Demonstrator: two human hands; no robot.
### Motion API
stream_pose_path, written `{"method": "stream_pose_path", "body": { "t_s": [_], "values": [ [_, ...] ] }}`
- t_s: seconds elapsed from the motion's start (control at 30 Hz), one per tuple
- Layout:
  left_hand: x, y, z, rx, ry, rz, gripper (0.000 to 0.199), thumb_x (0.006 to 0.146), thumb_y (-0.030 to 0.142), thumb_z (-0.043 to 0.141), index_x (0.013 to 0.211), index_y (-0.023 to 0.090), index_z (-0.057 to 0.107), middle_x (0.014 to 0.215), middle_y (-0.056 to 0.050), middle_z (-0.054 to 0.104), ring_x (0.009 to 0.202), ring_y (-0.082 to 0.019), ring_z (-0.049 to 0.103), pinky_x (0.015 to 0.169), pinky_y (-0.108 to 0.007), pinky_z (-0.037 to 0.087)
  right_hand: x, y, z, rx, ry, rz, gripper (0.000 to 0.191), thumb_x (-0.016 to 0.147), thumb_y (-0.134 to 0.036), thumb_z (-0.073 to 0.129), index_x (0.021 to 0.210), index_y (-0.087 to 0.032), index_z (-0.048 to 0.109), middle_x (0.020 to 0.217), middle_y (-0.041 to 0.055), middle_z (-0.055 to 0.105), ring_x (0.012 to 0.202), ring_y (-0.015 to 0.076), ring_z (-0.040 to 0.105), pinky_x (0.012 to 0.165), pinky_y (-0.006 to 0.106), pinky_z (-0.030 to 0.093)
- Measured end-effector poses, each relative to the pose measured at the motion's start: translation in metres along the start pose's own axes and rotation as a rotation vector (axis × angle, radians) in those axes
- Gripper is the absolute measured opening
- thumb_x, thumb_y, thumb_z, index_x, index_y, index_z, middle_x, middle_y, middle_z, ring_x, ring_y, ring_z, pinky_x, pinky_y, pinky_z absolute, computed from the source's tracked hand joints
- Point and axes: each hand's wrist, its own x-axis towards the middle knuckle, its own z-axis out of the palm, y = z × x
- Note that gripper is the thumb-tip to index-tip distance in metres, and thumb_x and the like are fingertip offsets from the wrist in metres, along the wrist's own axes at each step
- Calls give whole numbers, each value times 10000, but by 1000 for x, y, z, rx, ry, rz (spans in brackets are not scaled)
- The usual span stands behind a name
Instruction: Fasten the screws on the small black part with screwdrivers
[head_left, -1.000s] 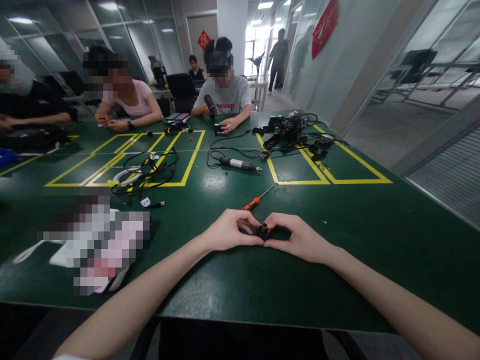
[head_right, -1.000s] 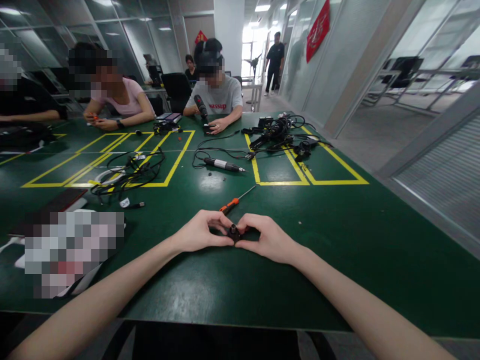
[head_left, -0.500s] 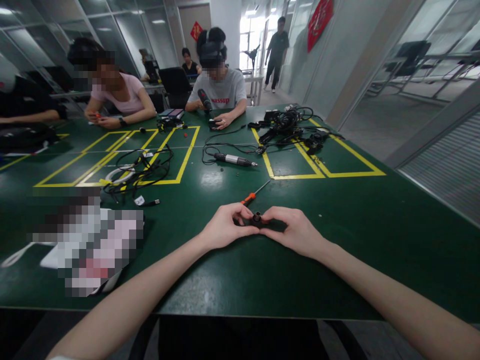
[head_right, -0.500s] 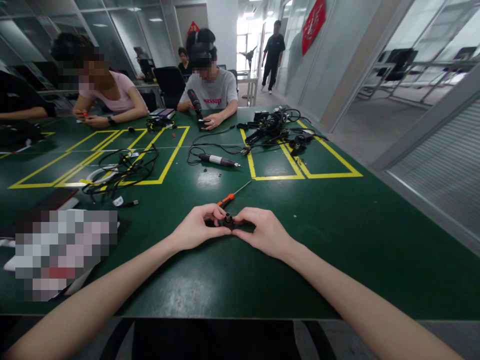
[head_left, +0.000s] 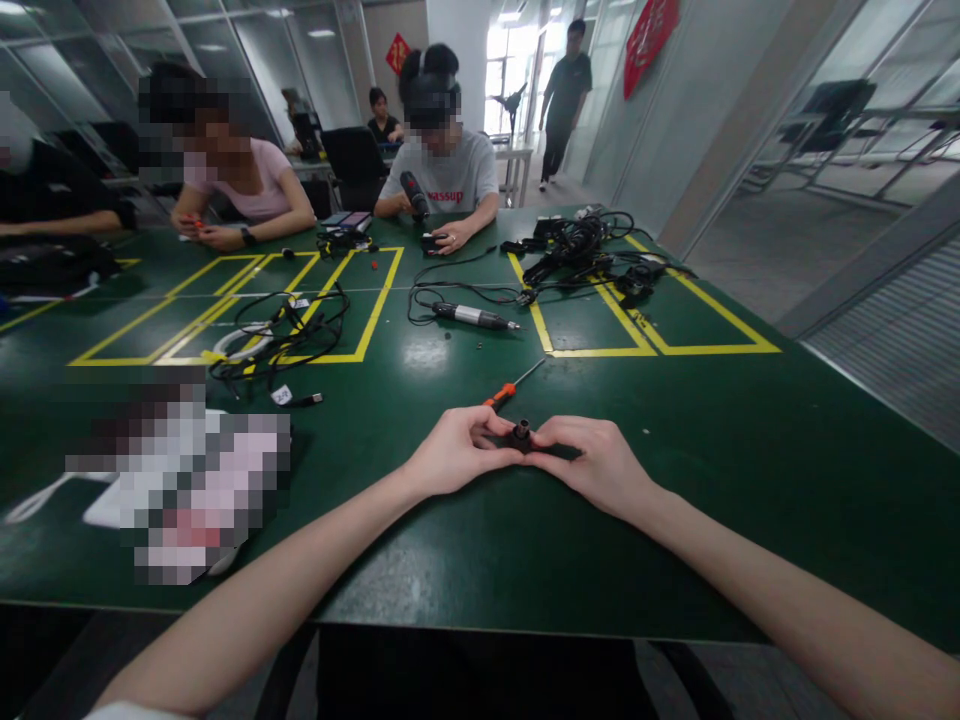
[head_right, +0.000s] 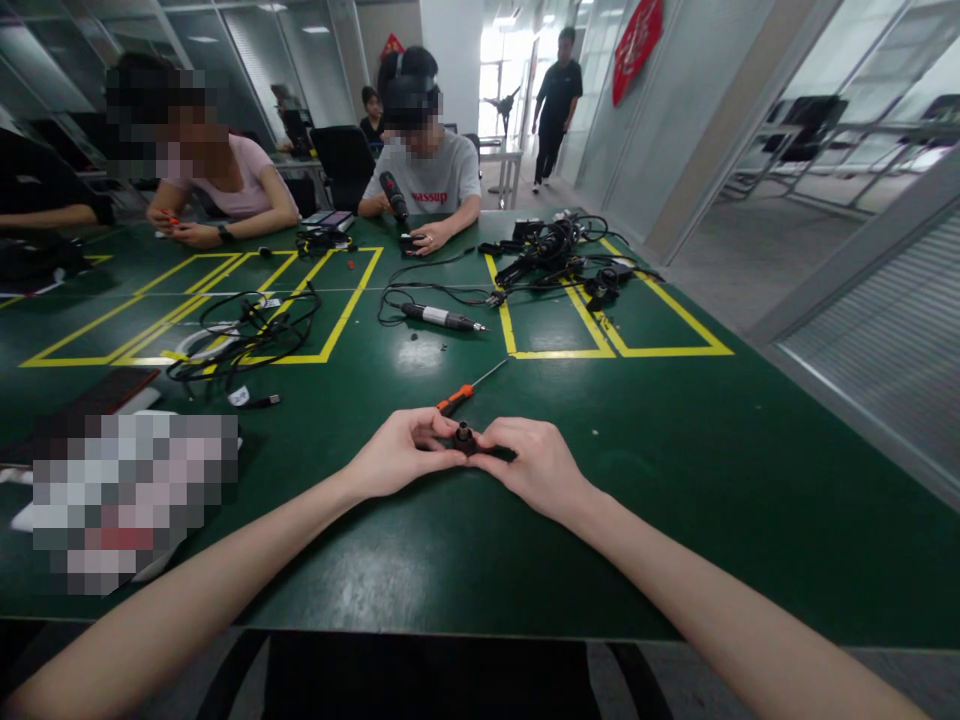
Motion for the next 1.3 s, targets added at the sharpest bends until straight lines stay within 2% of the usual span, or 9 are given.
{"method": "stream_pose_path", "body": {
  "t_s": [0.2,0.27,0.37,0.47,0.63,0.77,0.93,1.1,1.3],
  "values": [
    [6,-2,-3,-77,-30,-8,300,660,163,902,837,113,664,1046,-73,785,782,-117,738,799,-271,594,1,5,-17,31,-77,-149,192,968,-248,664,784,-206,704,742,48,757,669,194,732,626,294,588],
    [9,-3,-5,-106,-69,-22,321,644,189,920,830,117,668,998,-61,783,808,-134,745,850,-306,601,8,10,-26,64,-48,-141,124,959,-197,620,917,-212,736,863,64,790,772,210,760,721,323,627],
    [12,-3,-9,-112,-99,-23,360,615,227,949,807,120,665,984,-55,777,838,-148,744,901,-346,595,30,22,-29,-68,-12,-104,260,967,-172,573,1160,-215,741,1152,115,785,1068,269,755,941,420,627],
    [14,-4,-13,-111,-115,-13,377,599,243,960,799,120,666,980,-47,767,851,-148,735,924,-362,586,58,34,-17,-170,-205,-147,463,917,-137,619,1369,-222,673,1419,134,685,1317,314,644,1096,510,549],
    [16,-4,-15,-108,-146,-7,353,619,216,951,818,121,675,991,-52,772,880,-151,734,949,-370,584,85,42,1,-314,-425,-133,237,938,-131,631,1111,-178,786,1070,139,786,1019,290,748,875,399,608],
    [15,-3,-15,-82,-149,-4,287,673,166,908,844,114,684,1076,-88,780,903,-152,743,927,-348,590,95,39,-18,-225,-200,20,163,911,-162,690,1039,-210,778,1021,97,800,917,267,753,796,374,603],
    [11,-2,-15,-27,-152,16,361,725,119,856,1058,130,717,1114,-109,784,1001,-183,756,879,-307,587,108,12,-64,374,156,104,289,918,-323,748,1182,-210,716,1020,67,789,852,236,774,763,387,664],
    [10,-4,-18,-94,-150,-6,410,675,214,933,984,134,676,1072,-96,788,966,-176,764,884,-317,582,104,-28,-84,530,178,25,544,825,-374,859,1315,-292,637,1085,26,748,993,261,770,782,378,680],
    [8,-1,-23,-85,-144,-53,413,627,283,968,823,126,641,1054,-82,791,902,-160,761,920,-345,581,92,-51,-80,505,72,1,441,866,-244,789,1260,-290,595,1024,10,737,859,217,764,740,357,676]
  ]
}}
